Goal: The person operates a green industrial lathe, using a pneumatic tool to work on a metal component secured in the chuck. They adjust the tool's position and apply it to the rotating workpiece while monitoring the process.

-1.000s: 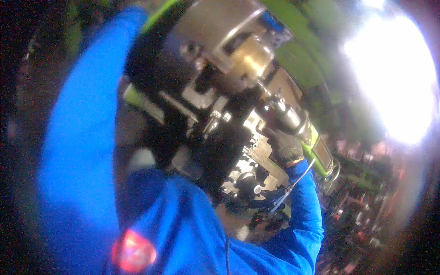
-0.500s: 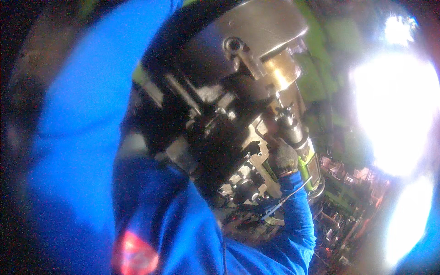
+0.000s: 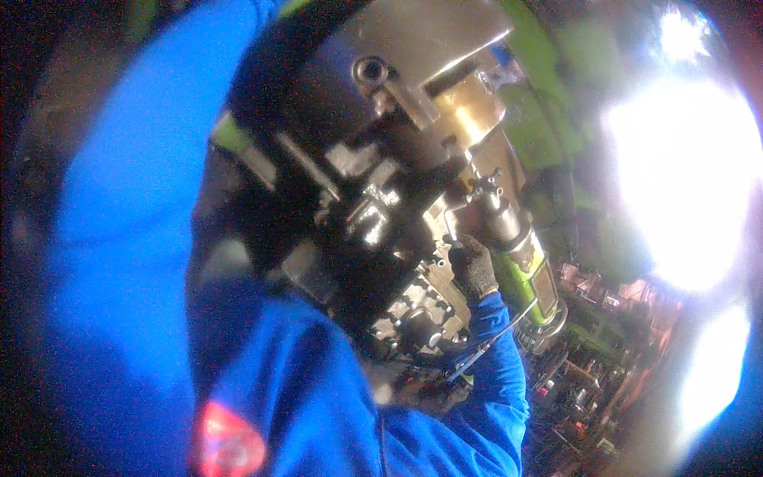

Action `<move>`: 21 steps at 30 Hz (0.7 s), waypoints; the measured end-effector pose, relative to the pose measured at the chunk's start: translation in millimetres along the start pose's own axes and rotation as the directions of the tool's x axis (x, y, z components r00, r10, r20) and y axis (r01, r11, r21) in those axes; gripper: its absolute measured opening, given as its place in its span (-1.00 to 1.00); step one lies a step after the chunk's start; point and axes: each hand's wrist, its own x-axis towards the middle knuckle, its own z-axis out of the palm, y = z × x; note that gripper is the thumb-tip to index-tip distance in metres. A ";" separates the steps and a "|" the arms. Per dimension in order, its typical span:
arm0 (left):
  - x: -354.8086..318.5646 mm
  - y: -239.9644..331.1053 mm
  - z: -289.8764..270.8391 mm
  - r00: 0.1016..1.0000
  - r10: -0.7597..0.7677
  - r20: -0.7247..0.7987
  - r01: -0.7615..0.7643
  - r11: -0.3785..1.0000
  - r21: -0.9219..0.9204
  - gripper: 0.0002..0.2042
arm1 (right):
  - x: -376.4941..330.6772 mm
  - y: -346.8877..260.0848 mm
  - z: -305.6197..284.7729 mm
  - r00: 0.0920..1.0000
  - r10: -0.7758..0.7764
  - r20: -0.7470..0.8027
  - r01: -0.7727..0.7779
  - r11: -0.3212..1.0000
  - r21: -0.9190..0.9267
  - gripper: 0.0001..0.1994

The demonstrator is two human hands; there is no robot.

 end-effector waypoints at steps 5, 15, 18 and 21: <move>-0.6 -0.4 -1.1 0.998 0.069 -0.007 -0.068 0.997 0.043 -0.75 | 6.2 4.8 -1.2 0.976 -0.187 -0.113 0.187 0.982 -0.017 -0.82; -1.9 -0.6 -5.1 0.996 0.092 0.002 -0.092 0.995 0.032 -0.75 | 14.2 1.9 -16.5 0.996 0.083 0.012 -0.084 0.987 0.139 -0.77; -0.9 -5.1 2.5 0.992 0.111 -0.056 -0.111 0.994 0.002 -0.75 | 14.9 -6.1 -17.9 0.984 0.174 0.029 -0.177 0.969 0.173 -0.76; -0.9 -7.3 12.1 0.987 0.108 -0.120 -0.109 0.994 0.002 -0.76 | 15.7 7.2 -14.2 0.994 0.104 -0.036 -0.103 0.994 0.027 -0.76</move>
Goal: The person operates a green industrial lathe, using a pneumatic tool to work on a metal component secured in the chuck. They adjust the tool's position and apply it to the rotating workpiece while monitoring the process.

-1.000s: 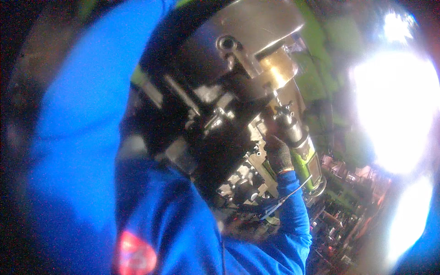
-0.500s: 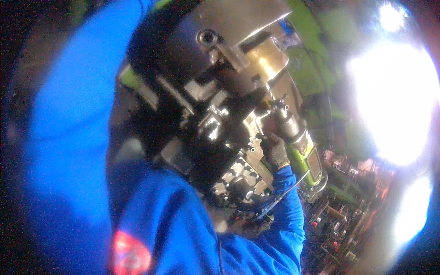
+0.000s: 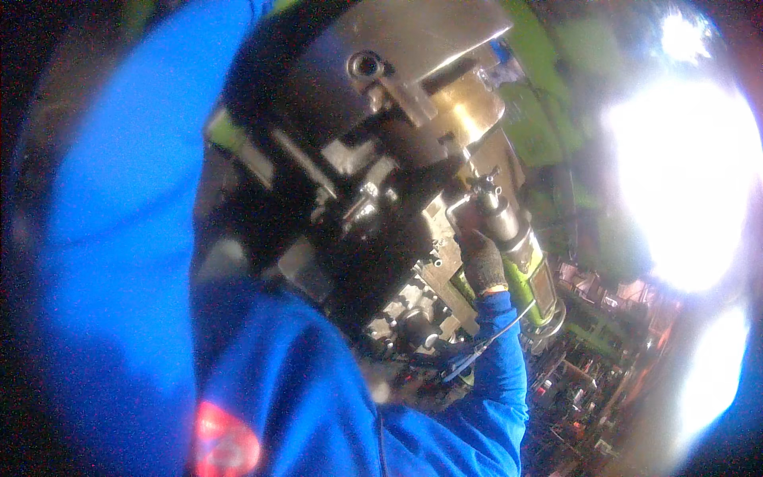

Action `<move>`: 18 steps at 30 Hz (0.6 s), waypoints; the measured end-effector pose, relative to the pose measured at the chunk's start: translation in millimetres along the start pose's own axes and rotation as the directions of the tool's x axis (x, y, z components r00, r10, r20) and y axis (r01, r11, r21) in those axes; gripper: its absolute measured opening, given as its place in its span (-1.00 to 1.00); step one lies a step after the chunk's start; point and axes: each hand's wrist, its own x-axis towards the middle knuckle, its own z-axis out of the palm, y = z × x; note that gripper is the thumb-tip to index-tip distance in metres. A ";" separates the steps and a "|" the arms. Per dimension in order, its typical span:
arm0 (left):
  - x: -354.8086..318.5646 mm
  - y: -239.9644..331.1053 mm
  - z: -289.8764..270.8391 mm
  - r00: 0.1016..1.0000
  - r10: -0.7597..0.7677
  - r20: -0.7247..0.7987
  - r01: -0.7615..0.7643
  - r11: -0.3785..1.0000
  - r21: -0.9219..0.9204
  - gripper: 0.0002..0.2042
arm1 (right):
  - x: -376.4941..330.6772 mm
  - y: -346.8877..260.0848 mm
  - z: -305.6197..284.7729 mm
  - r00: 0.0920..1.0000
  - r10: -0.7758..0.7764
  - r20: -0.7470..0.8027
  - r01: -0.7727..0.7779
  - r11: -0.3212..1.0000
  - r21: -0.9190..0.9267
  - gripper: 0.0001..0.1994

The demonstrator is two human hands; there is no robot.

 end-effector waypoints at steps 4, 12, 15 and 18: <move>-0.1 -0.3 -0.1 1.000 0.017 -0.018 -0.017 1.000 0.001 -0.78 | 2.5 11.1 -2.9 0.999 0.030 0.015 -0.026 0.979 -0.202 -0.75; 0.6 4.8 -7.9 0.998 -0.033 0.060 0.033 0.999 0.008 -0.77 | 4.2 -16.9 -14.0 0.987 -0.156 0.028 0.154 0.902 -0.403 -0.75; 0.4 1.4 -6.7 0.999 -0.017 0.047 0.016 1.000 0.017 -0.75 | 2.7 -11.1 -5.3 0.993 -0.119 -0.017 0.105 0.926 -0.363 -0.75; 0.4 1.5 -5.7 0.999 0.001 0.041 -0.002 1.000 0.012 -0.75 | -2.7 -1.7 2.0 0.991 -0.095 -0.090 0.063 0.949 -0.309 -0.75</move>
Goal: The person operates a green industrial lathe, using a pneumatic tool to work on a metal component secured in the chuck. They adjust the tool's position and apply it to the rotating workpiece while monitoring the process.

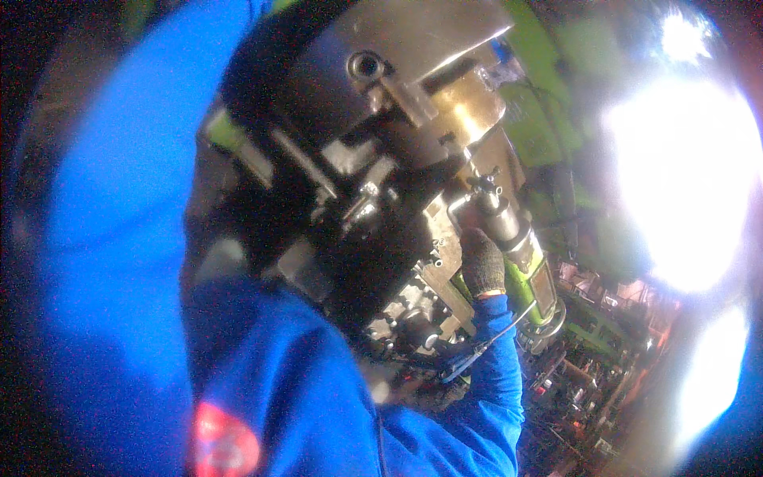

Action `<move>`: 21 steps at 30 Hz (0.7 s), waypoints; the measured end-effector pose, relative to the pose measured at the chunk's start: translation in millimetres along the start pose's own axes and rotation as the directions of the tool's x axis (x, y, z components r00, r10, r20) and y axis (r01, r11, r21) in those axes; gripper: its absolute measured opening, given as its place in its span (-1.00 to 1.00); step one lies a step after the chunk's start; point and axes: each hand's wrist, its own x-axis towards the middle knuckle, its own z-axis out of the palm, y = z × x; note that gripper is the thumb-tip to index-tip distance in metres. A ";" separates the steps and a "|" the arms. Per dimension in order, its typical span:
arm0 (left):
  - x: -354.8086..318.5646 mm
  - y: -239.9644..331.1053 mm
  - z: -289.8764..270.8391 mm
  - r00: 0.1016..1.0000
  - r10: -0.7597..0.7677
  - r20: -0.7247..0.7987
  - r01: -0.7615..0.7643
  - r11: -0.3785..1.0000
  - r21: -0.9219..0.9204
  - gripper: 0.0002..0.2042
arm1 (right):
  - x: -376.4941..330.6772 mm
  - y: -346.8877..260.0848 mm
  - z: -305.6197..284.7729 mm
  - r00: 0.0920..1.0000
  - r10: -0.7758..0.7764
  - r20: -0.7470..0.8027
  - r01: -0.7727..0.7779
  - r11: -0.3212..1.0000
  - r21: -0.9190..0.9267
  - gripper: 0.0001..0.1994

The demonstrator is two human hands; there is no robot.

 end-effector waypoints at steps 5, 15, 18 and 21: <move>1.6 6.6 -9.9 0.997 -0.014 0.071 0.014 1.000 0.010 -0.75 | -2.6 -16.3 -11.5 0.997 0.081 -0.003 -0.081 0.993 0.081 -0.78; 1.1 6.5 -7.8 1.000 0.019 0.021 -0.019 1.000 0.024 -0.81 | 19.4 16.7 8.4 0.967 -0.245 -0.075 0.215 0.935 -0.283 -0.73; 1.1 6.5 -9.1 0.999 0.012 0.034 -0.013 0.999 0.029 -0.82 | 16.3 -3.8 -1.2 0.997 -0.074 -0.030 0.070 0.990 -0.121 -0.73; 0.7 6.3 -6.8 1.000 0.019 -0.003 -0.019 0.999 0.034 -0.81 | 14.8 -5.3 1.9 1.000 0.014 -0.008 -0.014 0.997 -0.080 -0.70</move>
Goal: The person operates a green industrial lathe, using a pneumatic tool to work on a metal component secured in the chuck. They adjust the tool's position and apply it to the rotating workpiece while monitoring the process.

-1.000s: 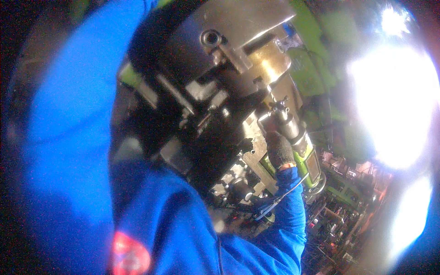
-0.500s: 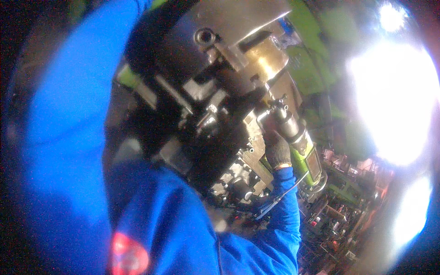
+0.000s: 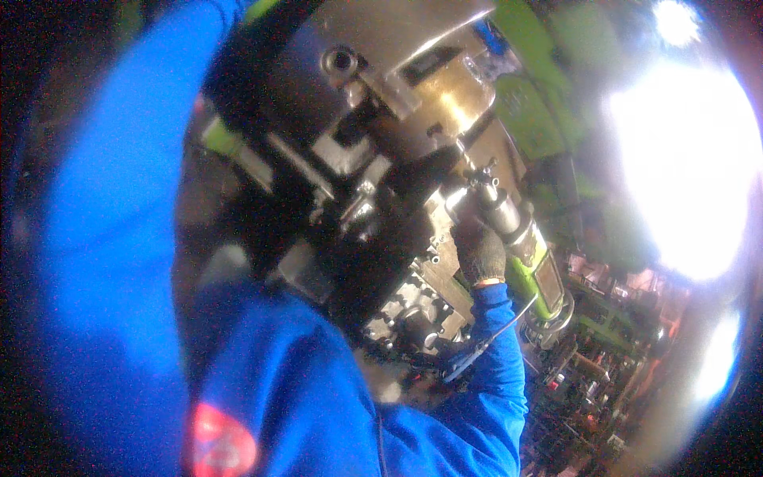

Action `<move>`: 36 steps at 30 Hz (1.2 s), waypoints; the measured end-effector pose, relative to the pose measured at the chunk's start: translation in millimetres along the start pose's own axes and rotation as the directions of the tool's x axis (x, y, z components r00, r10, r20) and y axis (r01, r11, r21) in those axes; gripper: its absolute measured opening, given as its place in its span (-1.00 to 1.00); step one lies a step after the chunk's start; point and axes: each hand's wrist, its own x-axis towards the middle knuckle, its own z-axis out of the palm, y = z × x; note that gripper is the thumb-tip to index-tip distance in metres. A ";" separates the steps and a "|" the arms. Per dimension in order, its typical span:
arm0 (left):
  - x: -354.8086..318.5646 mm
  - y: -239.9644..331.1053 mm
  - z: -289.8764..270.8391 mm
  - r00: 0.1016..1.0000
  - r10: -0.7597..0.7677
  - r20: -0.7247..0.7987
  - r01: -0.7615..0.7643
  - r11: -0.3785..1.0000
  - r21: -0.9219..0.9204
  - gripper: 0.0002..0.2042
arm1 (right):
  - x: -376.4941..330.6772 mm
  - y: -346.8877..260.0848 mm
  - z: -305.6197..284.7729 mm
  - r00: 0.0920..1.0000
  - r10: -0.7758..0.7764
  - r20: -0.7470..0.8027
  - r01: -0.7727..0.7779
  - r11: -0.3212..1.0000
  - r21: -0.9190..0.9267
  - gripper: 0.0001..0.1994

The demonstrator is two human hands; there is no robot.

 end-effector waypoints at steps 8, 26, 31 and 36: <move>-0.6 0.2 0.0 1.000 -0.006 -0.022 0.006 1.000 0.010 -0.77 | -1.7 25.4 52.7 0.955 0.251 0.157 -0.278 0.578 0.767 -0.59; 5.7 9.8 -11.9 0.992 -0.073 0.100 0.073 0.997 0.005 -0.80 | 10.5 8.0 38.6 0.968 -0.122 0.218 0.000 0.873 0.488 -0.67; -1.6 6.8 -2.6 0.998 -0.047 -0.049 0.045 0.999 -0.030 -0.82 | -17.6 -3.7 49.1 0.982 0.034 0.188 -0.164 0.657 0.736 -0.68; 0.9 -2.4 5.1 0.997 0.047 -0.053 -0.049 0.998 -0.036 -0.84 | -17.3 -28.6 -39.3 0.932 -0.047 -0.360 0.193 0.905 0.380 -0.69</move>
